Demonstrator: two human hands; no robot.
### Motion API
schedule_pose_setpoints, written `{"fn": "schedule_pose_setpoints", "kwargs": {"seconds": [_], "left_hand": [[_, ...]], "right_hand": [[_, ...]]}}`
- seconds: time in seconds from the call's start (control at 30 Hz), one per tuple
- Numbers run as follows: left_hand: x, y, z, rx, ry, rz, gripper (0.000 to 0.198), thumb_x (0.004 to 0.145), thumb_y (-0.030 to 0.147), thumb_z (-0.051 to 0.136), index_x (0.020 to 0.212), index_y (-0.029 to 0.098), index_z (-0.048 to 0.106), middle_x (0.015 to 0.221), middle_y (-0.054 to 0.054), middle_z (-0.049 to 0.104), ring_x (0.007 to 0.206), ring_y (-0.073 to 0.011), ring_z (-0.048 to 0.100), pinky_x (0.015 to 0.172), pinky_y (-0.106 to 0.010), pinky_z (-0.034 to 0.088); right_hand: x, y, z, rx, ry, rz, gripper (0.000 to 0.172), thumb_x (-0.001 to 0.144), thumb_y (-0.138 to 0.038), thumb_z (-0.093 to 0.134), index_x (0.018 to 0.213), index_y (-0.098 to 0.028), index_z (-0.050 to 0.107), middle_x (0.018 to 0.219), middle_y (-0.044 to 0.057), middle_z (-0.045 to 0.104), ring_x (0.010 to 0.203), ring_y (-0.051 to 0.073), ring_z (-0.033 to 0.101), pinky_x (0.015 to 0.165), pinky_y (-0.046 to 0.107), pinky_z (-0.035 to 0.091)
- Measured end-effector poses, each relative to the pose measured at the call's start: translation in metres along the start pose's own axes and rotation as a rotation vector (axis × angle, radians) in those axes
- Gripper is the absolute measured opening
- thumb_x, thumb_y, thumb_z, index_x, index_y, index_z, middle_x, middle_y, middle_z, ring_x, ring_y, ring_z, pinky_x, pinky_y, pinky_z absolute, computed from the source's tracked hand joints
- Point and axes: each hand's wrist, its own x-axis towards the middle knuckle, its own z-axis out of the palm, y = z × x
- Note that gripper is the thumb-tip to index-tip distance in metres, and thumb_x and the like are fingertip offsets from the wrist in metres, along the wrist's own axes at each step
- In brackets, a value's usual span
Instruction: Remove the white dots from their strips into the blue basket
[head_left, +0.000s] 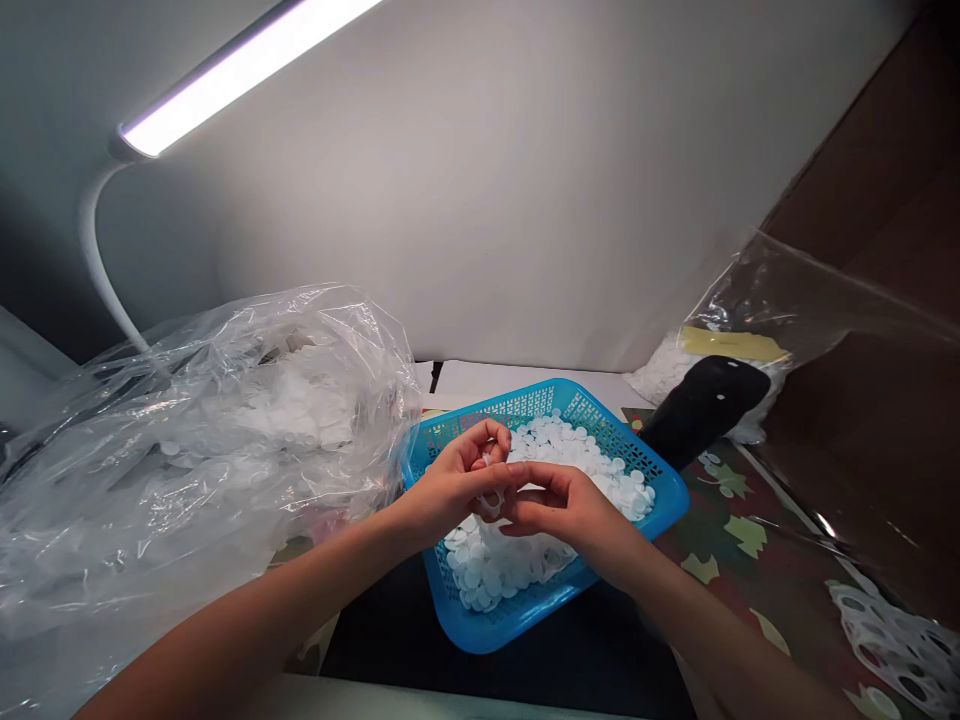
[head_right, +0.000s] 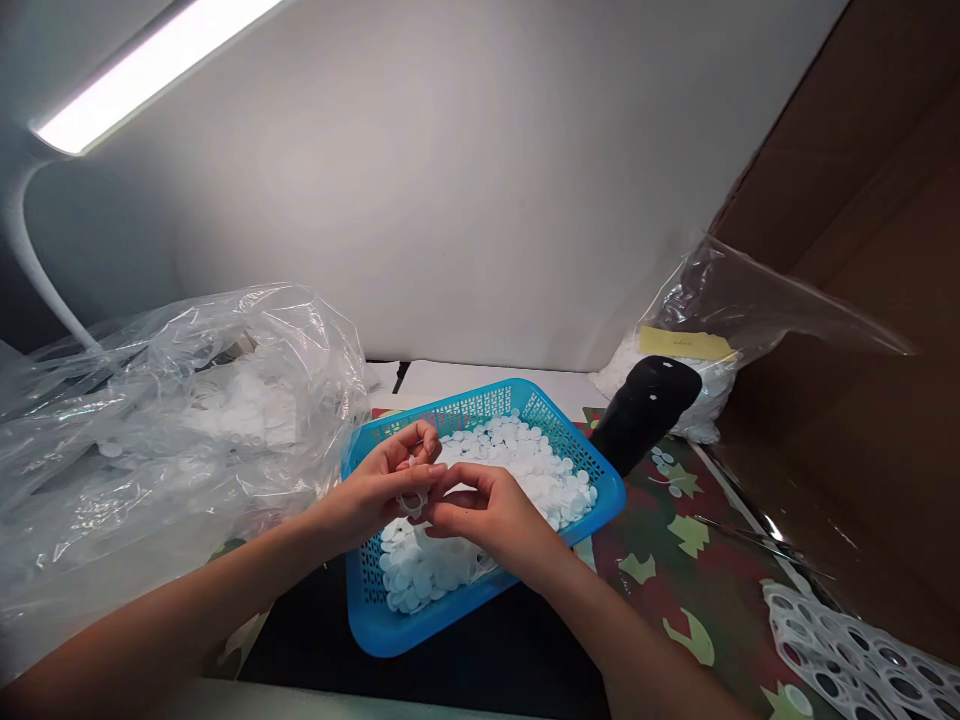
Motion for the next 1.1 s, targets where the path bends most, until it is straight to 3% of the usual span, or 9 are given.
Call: {"fn": "schedule_pose_setpoints", "kwargs": {"seconds": [0.27,0.37,0.5,0.63,0.83,1.1], "left_hand": [[-0.002,-0.002,0.003,0.008,-0.023,-0.041,0.023,0.075,0.024,0.066,0.085,0.022,0.045,0.058,0.010,0.031,0.039,-0.0033,0.038,0.036,-0.016,0.036],[0.001,-0.001,-0.001,-0.118,0.096,-0.077,0.028,0.071,0.021,0.069,0.085,0.022,0.045,0.055,0.011,0.031,0.037,-0.0029,0.037,0.034,-0.013,0.033],[0.006,0.000,-0.007,-0.249,0.274,-0.088,0.032,0.066,0.011,0.069,0.083,0.021,0.043,0.052,0.013,0.033,0.032,0.0005,0.023,0.029,-0.012,0.016],[0.006,0.001,-0.007,-0.314,0.359,-0.068,0.034,0.064,0.003,0.066,0.079,0.020,0.041,0.055,0.012,0.033,0.035,0.0006,0.021,0.029,-0.014,0.010],[0.007,0.005,-0.004,-0.353,0.377,-0.071,0.039,0.060,0.000,0.065,0.071,0.021,0.033,0.054,0.012,0.024,0.035,0.0000,0.014,0.030,-0.015,0.007],[0.007,0.004,-0.007,-0.403,0.361,-0.068,0.040,0.060,-0.002,0.063,0.071,0.021,0.031,0.054,0.012,0.024,0.034,0.0005,0.015,0.030,-0.015,0.006]], "right_hand": [[-0.002,0.003,0.007,-0.087,0.017,0.018,0.016,0.072,-0.019,0.060,0.088,-0.017,0.063,0.079,0.002,0.066,0.074,0.015,0.067,0.064,0.027,0.056],[-0.002,0.002,0.007,-0.056,0.000,0.017,0.007,0.070,-0.019,0.059,0.076,-0.017,0.058,0.070,0.000,0.064,0.068,0.015,0.066,0.058,0.026,0.055],[-0.003,-0.001,0.004,0.001,-0.010,-0.017,0.004,0.069,-0.019,0.056,0.070,-0.017,0.052,0.063,-0.001,0.059,0.062,0.014,0.064,0.051,0.023,0.052],[-0.003,-0.001,0.001,0.088,-0.010,-0.057,0.001,0.068,-0.016,0.051,0.068,-0.017,0.051,0.059,-0.002,0.056,0.053,0.011,0.057,0.042,0.018,0.045],[0.000,-0.002,0.000,0.320,0.133,-0.019,0.004,0.064,-0.017,0.051,0.061,-0.018,0.047,0.048,-0.007,0.045,0.033,0.004,0.034,0.030,0.014,0.027],[0.004,-0.004,-0.007,0.648,0.298,0.012,0.005,0.056,-0.014,0.051,0.054,-0.016,0.047,0.062,-0.004,0.052,0.035,0.001,0.029,0.027,0.012,0.021]]}}
